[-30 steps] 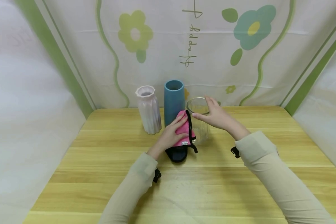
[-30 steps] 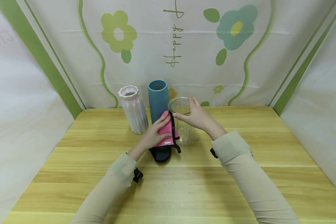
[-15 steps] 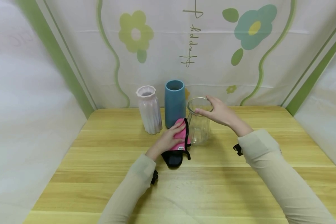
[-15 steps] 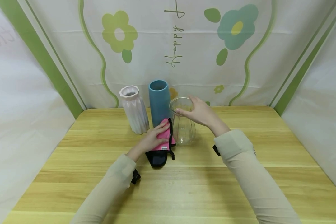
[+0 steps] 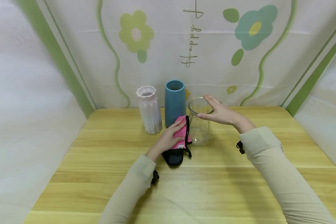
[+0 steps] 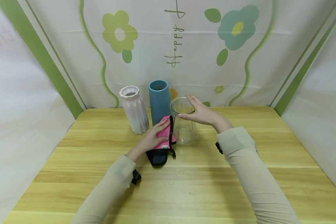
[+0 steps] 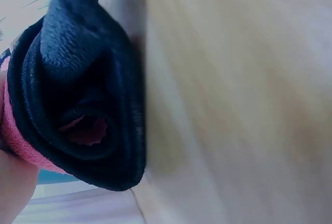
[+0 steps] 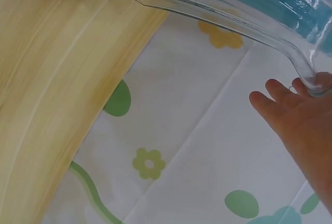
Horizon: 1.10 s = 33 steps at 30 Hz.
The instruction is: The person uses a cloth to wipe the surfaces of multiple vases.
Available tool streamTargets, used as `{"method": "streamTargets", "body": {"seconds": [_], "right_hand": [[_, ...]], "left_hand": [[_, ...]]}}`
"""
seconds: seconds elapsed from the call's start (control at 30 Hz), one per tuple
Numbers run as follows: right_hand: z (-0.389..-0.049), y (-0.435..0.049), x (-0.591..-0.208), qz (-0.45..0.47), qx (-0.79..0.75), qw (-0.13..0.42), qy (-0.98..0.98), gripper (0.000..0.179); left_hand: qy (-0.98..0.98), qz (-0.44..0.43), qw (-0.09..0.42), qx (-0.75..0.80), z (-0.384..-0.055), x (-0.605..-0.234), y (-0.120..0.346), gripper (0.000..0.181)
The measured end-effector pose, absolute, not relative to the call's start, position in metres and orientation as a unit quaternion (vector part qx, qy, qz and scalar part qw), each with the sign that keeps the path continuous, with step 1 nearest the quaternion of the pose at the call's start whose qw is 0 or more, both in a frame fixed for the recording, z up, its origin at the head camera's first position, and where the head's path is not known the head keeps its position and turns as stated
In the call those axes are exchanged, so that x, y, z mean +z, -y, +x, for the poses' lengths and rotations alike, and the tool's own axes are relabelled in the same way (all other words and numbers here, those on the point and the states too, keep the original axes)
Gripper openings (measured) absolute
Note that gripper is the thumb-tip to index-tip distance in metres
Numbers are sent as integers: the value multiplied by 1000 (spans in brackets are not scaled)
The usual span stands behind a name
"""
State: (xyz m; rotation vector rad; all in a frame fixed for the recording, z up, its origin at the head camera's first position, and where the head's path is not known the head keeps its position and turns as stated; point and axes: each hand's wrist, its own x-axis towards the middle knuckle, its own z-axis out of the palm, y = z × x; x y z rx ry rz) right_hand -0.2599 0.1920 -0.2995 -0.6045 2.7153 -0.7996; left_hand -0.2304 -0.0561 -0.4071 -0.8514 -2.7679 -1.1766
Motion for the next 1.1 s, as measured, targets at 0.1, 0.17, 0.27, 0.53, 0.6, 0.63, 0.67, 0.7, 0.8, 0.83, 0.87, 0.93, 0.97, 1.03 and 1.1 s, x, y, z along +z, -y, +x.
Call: {"method": "streamTargets", "body": {"seconds": [0.1,0.17,0.27,0.53,0.6,0.63,0.67,0.7,0.8,0.83,0.87,0.93,0.97,1.03,1.1], "right_hand": [[-259,-191,-299,-203,-279,123,-930,97],[-258,-190,-299,-200,-283,120,-931,97],[-255,-187,-298,-190,-286,114,-932,98],[-249,-180,-298,-166,-280,100,-940,101],[-249,-179,-298,-164,-278,98,-941,101],[-248,-179,-297,-164,-278,97,-942,101],[-248,-179,-297,-164,-276,97,-942,101],[-248,-178,-297,-164,-275,96,-942,101],[-249,-178,-296,-169,-266,96,-944,101],[-249,-179,-295,-173,-262,95,-945,101],[-250,-180,-294,-177,-259,95,-945,101],[-253,-183,-293,-187,-257,99,-943,101],[-255,-185,-293,-193,-258,101,-941,101],[-258,-189,-293,-202,-265,115,-936,101],[-260,-192,-295,-204,-279,132,-929,101]], "left_hand": [[879,-276,40,-386,-231,-400,54,66],[875,-279,56,-391,-231,-394,52,66],[873,-279,50,-396,-230,-386,48,68],[893,-249,-33,-374,-229,-385,47,75],[896,-246,-44,-367,-229,-389,49,74],[897,-247,-49,-363,-229,-392,51,73],[897,-248,-51,-361,-229,-394,52,73],[897,-251,-52,-361,-229,-397,53,72],[895,-258,-52,-359,-230,-402,55,72],[895,-259,-53,-358,-230,-403,55,71],[896,-260,-54,-356,-231,-403,55,71],[897,-260,-55,-353,-231,-404,55,70],[898,-260,-55,-352,-231,-405,55,70],[898,-261,-54,-350,-230,-405,55,70],[897,-264,-50,-352,-230,-406,55,70]]}}
